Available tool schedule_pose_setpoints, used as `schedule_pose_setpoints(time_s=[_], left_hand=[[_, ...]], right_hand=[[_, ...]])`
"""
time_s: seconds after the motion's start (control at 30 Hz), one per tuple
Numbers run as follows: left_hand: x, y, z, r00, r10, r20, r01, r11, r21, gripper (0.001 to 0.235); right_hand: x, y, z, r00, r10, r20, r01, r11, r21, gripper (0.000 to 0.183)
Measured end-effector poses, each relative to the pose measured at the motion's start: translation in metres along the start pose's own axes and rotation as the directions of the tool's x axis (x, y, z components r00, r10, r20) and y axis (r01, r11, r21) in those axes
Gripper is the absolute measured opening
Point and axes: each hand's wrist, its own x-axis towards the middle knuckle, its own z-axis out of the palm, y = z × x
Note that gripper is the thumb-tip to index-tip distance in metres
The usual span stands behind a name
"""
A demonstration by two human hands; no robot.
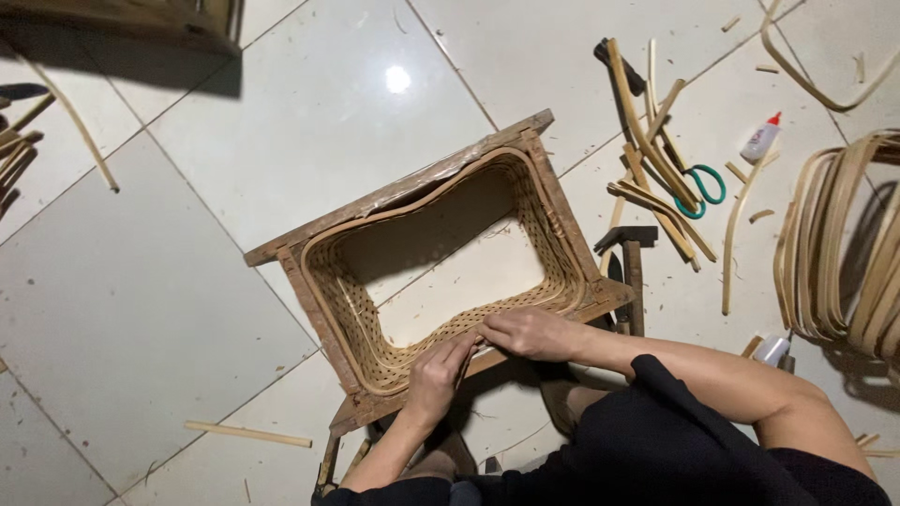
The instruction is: The person assembles a woven basket by fitting a pre-woven body into a wooden mold, pressing the edges, and securing the rim with a wooden strip. They use a hammer to tap the strip into place and adjust the basket components by hand.
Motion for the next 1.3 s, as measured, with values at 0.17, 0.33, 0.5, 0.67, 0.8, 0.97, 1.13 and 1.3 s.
schedule_pose_setpoints(time_s=[0.17,0.33,0.5,0.67,0.8,0.97,1.13,1.3], left_hand=[[-0.004,-0.001,-0.001,0.998,0.051,-0.032,-0.051,0.999,0.015,0.036],[-0.002,0.007,-0.009,0.996,0.088,0.004,-0.089,0.996,0.017,0.047],[-0.008,0.007,-0.006,0.981,0.013,0.191,-0.034,0.994,0.106,0.074],[-0.019,0.000,0.003,0.983,0.030,0.180,-0.043,0.997,0.066,0.063],[-0.017,0.002,0.002,0.972,-0.033,0.235,0.015,0.997,0.076,0.059],[0.002,0.017,-0.003,0.967,-0.044,0.250,0.009,0.990,0.138,0.066],[0.024,0.016,-0.014,0.970,0.038,0.241,-0.040,0.999,0.006,0.065],[0.105,-0.036,-0.030,0.985,0.173,0.021,-0.174,0.977,0.124,0.045]], right_hand=[[-0.007,-0.001,0.005,0.994,-0.036,-0.106,0.033,0.999,-0.032,0.040],[-0.003,-0.014,-0.013,0.988,0.150,0.025,-0.152,0.972,0.179,0.044],[-0.013,-0.026,-0.015,0.979,0.184,-0.092,-0.176,0.980,0.088,0.054],[-0.026,-0.028,0.025,0.971,0.222,-0.094,-0.222,0.975,0.009,0.033],[-0.027,-0.036,0.027,0.940,0.239,-0.242,-0.236,0.971,0.042,0.028],[-0.051,-0.027,-0.019,0.819,0.322,-0.476,-0.260,0.946,0.192,0.034],[-0.168,0.021,-0.030,0.000,0.902,-0.432,-0.766,0.278,0.580,0.023],[-0.201,0.046,0.041,0.113,0.980,-0.166,-0.994,0.113,-0.011,0.009]])
